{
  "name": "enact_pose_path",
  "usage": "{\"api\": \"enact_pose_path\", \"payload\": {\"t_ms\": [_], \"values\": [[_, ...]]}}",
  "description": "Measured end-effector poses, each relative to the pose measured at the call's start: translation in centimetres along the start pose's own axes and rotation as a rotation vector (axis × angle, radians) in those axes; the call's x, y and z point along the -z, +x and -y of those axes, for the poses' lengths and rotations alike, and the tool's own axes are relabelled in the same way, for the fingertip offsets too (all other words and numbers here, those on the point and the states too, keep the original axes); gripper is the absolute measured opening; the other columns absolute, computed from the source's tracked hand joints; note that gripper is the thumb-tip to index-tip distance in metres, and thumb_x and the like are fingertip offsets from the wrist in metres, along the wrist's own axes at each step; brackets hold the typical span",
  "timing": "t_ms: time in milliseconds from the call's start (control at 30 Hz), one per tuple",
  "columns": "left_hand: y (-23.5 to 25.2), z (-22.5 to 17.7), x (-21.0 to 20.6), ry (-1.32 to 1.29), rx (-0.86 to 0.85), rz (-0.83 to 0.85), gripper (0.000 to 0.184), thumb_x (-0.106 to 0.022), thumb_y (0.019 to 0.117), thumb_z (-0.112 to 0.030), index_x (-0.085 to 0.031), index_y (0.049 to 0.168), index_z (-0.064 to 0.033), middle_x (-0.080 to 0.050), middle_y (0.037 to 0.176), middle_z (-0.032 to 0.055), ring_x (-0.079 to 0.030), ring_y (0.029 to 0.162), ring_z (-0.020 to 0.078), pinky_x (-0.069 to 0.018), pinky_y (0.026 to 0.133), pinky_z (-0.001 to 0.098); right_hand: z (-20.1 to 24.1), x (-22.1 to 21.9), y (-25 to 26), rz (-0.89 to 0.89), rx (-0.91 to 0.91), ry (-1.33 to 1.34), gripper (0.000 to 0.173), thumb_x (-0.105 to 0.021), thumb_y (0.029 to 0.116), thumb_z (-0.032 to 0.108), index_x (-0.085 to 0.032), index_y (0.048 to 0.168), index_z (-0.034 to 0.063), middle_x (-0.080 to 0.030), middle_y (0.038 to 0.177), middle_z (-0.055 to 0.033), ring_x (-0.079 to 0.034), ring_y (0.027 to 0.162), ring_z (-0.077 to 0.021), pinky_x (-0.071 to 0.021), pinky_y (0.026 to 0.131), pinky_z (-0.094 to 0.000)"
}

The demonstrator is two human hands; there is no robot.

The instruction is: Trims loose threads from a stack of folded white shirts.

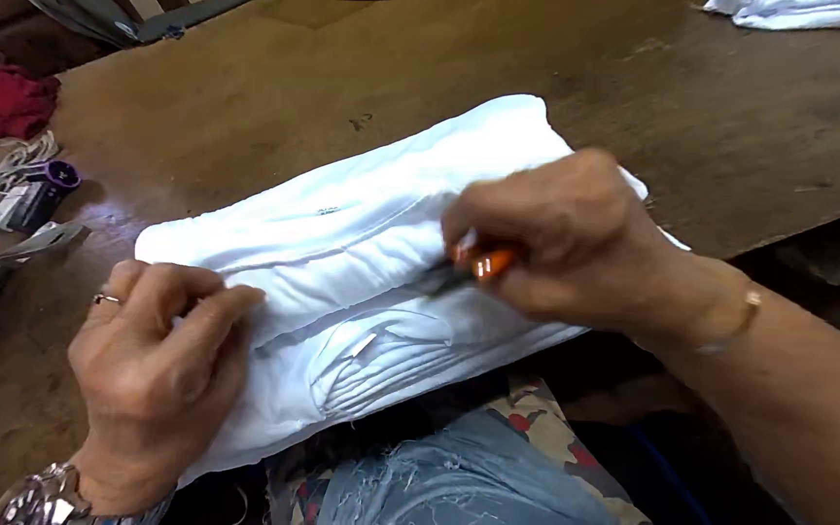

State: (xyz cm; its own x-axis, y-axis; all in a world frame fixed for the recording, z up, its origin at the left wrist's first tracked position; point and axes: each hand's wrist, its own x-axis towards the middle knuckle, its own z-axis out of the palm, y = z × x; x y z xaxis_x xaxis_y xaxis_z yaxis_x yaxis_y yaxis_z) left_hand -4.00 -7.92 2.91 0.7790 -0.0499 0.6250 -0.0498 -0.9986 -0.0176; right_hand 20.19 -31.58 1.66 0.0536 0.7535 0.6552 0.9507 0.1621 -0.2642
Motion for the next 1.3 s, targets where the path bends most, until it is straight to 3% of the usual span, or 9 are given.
{"api": "enact_pose_path", "payload": {"t_ms": [167, 267, 433, 567, 700, 900, 1100, 1200, 1300], "values": [[-1.8, -2.4, 0.1, -0.188, -0.206, 0.357, 0.026, -0.068, 0.0942, -0.039, -0.076, 0.106, -0.0164, -0.069, 0.111, 0.0061, -0.063, 0.102, 0.0225, -0.0521, 0.079, 0.0374, 1.3, -1.6, -3.8, 0.399, 0.122, -0.063, 0.013, -0.063, 0.0875, 0.021, -0.07, 0.095, 0.0136, -0.06, 0.071, 0.0013, -0.06, 0.06, -0.0158, -0.0453, 0.049, -0.0351], [-3.6, -2.1, -0.5, -0.139, -0.229, 0.399, 0.021, -0.062, 0.0982, -0.027, -0.074, 0.109, -0.014, -0.069, 0.106, 0.0068, -0.064, 0.094, 0.0244, -0.0526, 0.072, 0.0379, 0.6, -1.6, -4.5, 0.359, 0.118, -0.043, 0.012, -0.058, 0.0906, 0.015, -0.068, 0.085, 0.0135, -0.057, 0.069, 0.0015, -0.057, 0.059, -0.0146, -0.0423, 0.048, -0.033], [-4.6, -1.5, 1.8, -0.217, -0.104, 0.438, 0.019, -0.053, 0.1015, -0.019, -0.07, 0.097, -0.0122, -0.066, 0.091, 0.0032, -0.063, 0.087, 0.0177, -0.0523, 0.071, 0.0321, -0.6, 1.9, -3.9, 0.426, -0.002, 0.543, 0.012, -0.06, 0.0907, 0.009, -0.07, 0.085, 0.0097, -0.06, 0.072, 0.0059, -0.056, 0.064, -0.0002, -0.0443, 0.053, -0.0165], [-6.2, -2.8, 2.9, -0.305, 0.001, 0.614, 0.023, -0.05, 0.1053, -0.024, -0.068, 0.107, -0.0094, -0.065, 0.086, 0.0068, -0.064, 0.08, 0.0225, -0.0529, 0.066, 0.0381, -0.6, 1.2, -6.2, 0.56, -0.114, 0.246, 0.005, -0.064, 0.0833, 0.025, -0.069, 0.083, 0.0248, -0.058, 0.066, 0.0144, -0.054, 0.057, 0.0008, -0.0443, 0.047, -0.0245], [-6.6, -4.8, 2.7, -0.248, 0.232, 0.383, 0.034, -0.053, 0.1058, -0.039, -0.068, 0.109, -0.0091, -0.063, 0.074, 0.003, -0.059, 0.064, 0.0121, -0.0486, 0.057, 0.0303, 1.3, 0.5, -6.8, 0.5, -0.148, 0.288, 0.025, -0.064, 0.0864, 0.027, -0.074, 0.109, 0.0245, -0.06, 0.069, 0.0166, -0.054, 0.058, 0.0042, -0.047, 0.049, -0.02], [-4.6, -6.2, -1.5, 0.167, 0.357, 0.264, 0.048, -0.052, 0.0978, -0.052, -0.062, 0.09, -0.0065, -0.046, 0.056, -0.0008, -0.047, 0.044, 0.0182, -0.0375, 0.042, 0.037, 4.5, -2.1, -4.9, 0.292, -0.024, 0.3, 0.015, -0.061, 0.0895, 0.019, -0.074, 0.095, 0.0129, -0.062, 0.074, 0.0093, -0.057, 0.065, 0.0001, -0.0469, 0.053, -0.0192], [-5.6, -7.3, -1.0, 0.287, 0.309, 0.353, 0.027, -0.047, 0.0929, -0.02, -0.062, 0.102, -0.0001, -0.043, 0.051, -0.0002, -0.046, 0.039, 0.0206, -0.0356, 0.038, 0.0372, 3.9, -5.4, -7.3, 0.239, -0.106, 0.144, 0.019, -0.06, 0.0864, 0.02, -0.075, 0.098, 0.018, -0.067, 0.082, 0.0095, -0.063, 0.073, -0.0039, -0.0521, 0.059, -0.0257], [-7.2, -7.3, -0.4, 0.056, 0.375, 0.195, 0.033, -0.05, 0.0969, -0.017, -0.064, 0.122, 0.0006, -0.057, 0.061, -0.0009, -0.051, 0.047, 0.011, -0.0419, 0.043, 0.0303, 4.4, -5.7, -7.8, 0.207, -0.104, 0.095, 0.021, -0.058, 0.0896, 0.02, -0.075, 0.1, 0.0162, -0.065, 0.08, 0.0073, -0.061, 0.07, -0.0063, -0.0497, 0.056, -0.0263], [-9.1, -7.5, -0.7, -0.491, 0.575, -0.183, 0.016, -0.062, 0.1004, -0.013, -0.073, 0.112, -0.0105, -0.075, 0.093, 0.0005, -0.071, 0.077, 0.0069, -0.0617, 0.069, 0.0233, 5.0, -6.1, -8.0, 0.221, -0.075, -0.007, 0.022, -0.058, 0.0898, 0.02, -0.077, 0.1, 0.017, -0.062, 0.079, 0.0038, -0.06, 0.067, -0.0115, -0.0465, 0.051, -0.0296]]}}
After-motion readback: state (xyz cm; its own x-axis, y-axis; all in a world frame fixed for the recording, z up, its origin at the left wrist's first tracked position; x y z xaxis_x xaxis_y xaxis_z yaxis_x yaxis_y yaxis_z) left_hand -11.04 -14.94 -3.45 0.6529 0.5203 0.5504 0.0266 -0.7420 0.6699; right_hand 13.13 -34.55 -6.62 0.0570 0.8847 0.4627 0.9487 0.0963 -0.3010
